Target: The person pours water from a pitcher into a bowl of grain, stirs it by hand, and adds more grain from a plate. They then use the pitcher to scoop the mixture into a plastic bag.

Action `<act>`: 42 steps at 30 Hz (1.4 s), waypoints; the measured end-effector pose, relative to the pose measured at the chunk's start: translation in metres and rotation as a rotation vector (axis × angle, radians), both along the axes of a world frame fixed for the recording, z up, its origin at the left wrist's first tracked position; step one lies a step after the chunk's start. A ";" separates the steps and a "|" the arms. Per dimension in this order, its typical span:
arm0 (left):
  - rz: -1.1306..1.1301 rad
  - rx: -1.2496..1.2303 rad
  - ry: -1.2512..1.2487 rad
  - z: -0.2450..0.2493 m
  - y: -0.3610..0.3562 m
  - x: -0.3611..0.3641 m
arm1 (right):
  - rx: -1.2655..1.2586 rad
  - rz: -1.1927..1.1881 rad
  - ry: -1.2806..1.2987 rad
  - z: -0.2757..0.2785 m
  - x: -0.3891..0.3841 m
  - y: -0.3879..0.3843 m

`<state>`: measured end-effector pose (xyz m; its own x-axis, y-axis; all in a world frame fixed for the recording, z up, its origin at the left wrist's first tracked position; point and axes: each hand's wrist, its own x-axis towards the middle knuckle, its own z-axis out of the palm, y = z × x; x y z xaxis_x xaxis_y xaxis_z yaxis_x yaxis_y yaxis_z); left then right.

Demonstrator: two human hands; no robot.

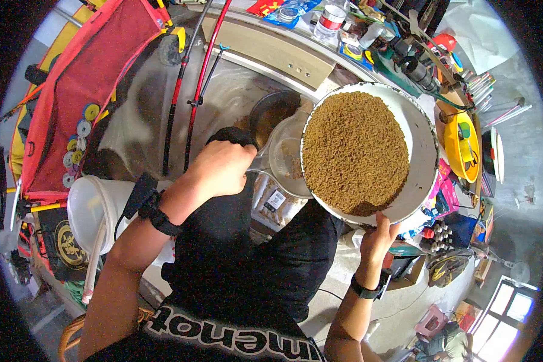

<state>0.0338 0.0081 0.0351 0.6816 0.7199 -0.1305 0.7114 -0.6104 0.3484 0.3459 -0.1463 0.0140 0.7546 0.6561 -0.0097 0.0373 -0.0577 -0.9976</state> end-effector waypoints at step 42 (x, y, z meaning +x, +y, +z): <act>-0.032 -0.019 0.092 -0.053 0.078 0.057 | 0.032 -0.064 0.176 -0.055 0.021 0.057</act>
